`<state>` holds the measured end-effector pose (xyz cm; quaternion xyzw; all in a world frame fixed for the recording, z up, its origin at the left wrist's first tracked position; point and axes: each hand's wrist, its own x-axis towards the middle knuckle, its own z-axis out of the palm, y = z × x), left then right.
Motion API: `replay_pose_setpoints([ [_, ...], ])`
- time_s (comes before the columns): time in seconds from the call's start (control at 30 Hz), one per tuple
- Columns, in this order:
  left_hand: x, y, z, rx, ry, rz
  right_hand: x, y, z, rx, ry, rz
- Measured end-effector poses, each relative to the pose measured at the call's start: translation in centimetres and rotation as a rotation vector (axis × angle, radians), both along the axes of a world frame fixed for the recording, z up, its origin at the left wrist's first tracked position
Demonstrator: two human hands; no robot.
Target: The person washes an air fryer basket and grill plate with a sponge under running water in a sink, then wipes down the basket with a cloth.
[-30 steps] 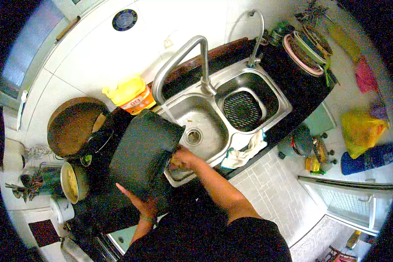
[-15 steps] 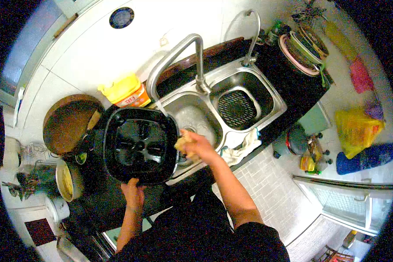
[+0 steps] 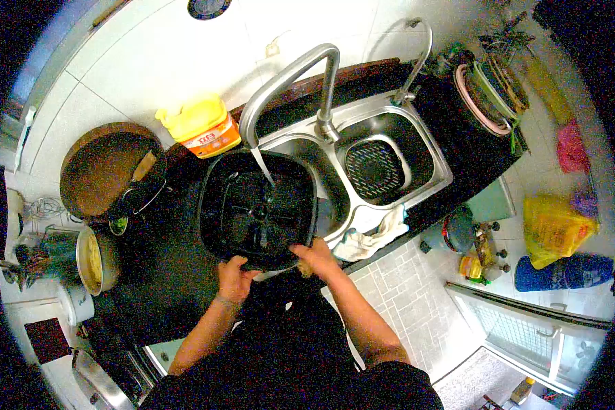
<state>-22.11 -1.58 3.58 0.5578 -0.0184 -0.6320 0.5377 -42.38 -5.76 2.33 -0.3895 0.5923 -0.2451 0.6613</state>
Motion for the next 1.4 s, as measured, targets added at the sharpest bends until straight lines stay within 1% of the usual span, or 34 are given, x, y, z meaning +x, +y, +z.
replay_pose_setpoints([
  [0.03,0.2,0.2,-0.8,-0.018,-0.014,-0.042,0.2,0.1,-1.0,0.001,-0.001,0.000],
  [0.07,0.4,0.2,-1.4,-0.037,-0.029,-0.085,0.4,0.4,-3.3,-0.025,0.005,-0.091],
  [0.1,0.7,0.1,-0.8,-0.037,-0.031,-0.085,0.6,0.5,-5.6,-0.052,0.011,-0.182],
  [0.13,1.1,-0.1,0.4,-0.006,-0.023,-0.150,0.6,0.3,-6.5,-0.181,0.129,-0.158],
  [0.17,1.5,-0.2,1.0,0.026,-0.014,-0.213,0.0,0.4,-7.1,-0.179,0.127,-0.154],
  [0.23,3.7,-0.5,0.3,-0.085,-0.142,-0.173,-0.5,-0.4,-3.1,0.035,-0.075,-0.269],
  [0.27,5.9,-0.7,-0.9,-0.086,-0.223,-0.201,-1.0,-0.6,-2.7,0.113,-0.105,-0.300],
  [0.37,9.4,-2.0,-0.5,-0.116,-0.326,-0.169,-2.5,-0.8,-2.3,0.097,-0.065,-0.296],
  [0.43,10.5,-2.9,0.6,-0.118,-0.309,-0.207,-2.8,-0.6,-1.5,0.077,-0.046,-0.332],
  [0.5,10.6,-3.8,1.2,-0.121,-0.289,-0.254,-3.8,-0.4,-2.7,-0.081,0.044,-0.180],
  [0.53,10.6,-4.2,1.5,-0.108,-0.355,-0.333,-4.2,-0.6,-3.2,-0.057,0.166,-0.089],
  [0.57,10.6,-4.6,1.8,-0.097,-0.424,-0.411,-4.8,-0.6,-3.7,-0.057,0.169,-0.093],
  [0.6,9.1,-5.1,4.2,-0.060,-0.580,-0.421,-4.9,-1.1,-2.8,-0.077,0.260,0.005],
  [0.63,9.4,-5.2,3.3,-0.065,-0.578,-0.423,-5.1,-1.7,-1.9,-0.097,0.353,0.102],
  [0.67,10.2,-5.0,1.6,-0.082,-0.658,-0.490,-4.9,-2.1,-1.1,-0.098,0.355,0.099],
  [0.7,10.1,-5.1,1.6,-0.098,-0.740,-0.556,-4.4,-2.6,-0.3,-0.095,0.337,0.093],
  [0.73,9.5,-4.8,2.1,-0.094,-0.875,-0.454,-3.9,-3.1,0.1,-0.092,0.317,0.089],
  [0.77,9.6,-4.7,1.8,-0.095,-0.877,-0.456,-3.6,-3.7,-0.6,-0.093,0.315,0.087],
  [0.83,9.7,-4.2,1.2,-0.132,-0.884,-0.206,-2.7,-5.1,-1.6,-0.129,0.245,0.191],
  [0.87,10.0,-3.9,1.1,-0.153,-0.989,-0.173,-2.3,-5.6,-2.1,-0.150,0.308,0.187],
  [0.9,10.0,-3.5,1.5,-0.147,-0.994,-0.164,-1.9,-6.0,-1.3,-0.152,0.303,0.197],
  [0.97,10.0,-2.7,2.6,-0.149,-1.310,-0.161,-0.8,-6.8,-0.2,-0.109,0.208,0.181],
  [1.0,9.8,-2.3,3.5,-0.137,-1.317,-0.153,-0.8,-7.4,-1.9,-0.125,0.213,0.265],
  [1.03,9.4,-2.1,4.4,-0.116,-1.299,-0.120,-0.6,-7.5,-2.0,-0.124,0.208,0.280],
  [1.07,9.4,-1.8,4.8,-0.097,-1.278,-0.084,-0.5,-7.7,-2.1,-0.148,0.133,0.309],
  [1.1,9.9,-1.4,4.1,-0.086,-1.279,-0.070,-0.4,-8.0,-2.1,-0.172,0.060,0.338],
  [1.13,10.6,-0.9,3.0,-0.136,-1.271,-0.071,-0.5,-7.9,-0.6,-0.350,0.335,0.389],
  [1.17,11.2,-0.4,2.0,-0.185,-1.262,-0.071,-0.5,-8.5,0.3,-0.353,0.334,0.407],
  [1.23,10.9,-0.2,2.5,-0.172,-1.247,-0.035,-0.1,-9.6,1.9,-0.341,0.688,0.366],
  [1.27,10.8,-0.2,2.7,-0.170,-1.232,-0.014,0.2,-9.7,3.1,-0.504,0.637,0.286],
  [1.3,10.8,-0.1,2.6,-0.165,-1.230,-0.004,0.9,-10.2,3.1,-0.508,0.638,0.296],
  [1.37,11.0,0.0,2.1,-0.096,-1.245,-0.041,2.9,-11.6,3.1,-1.195,0.482,0.172],
  [1.4,10.7,-0.2,2.3,-0.094,-1.243,-0.036,4.0,-12.6,3.0,-1.198,0.482,0.177],
])
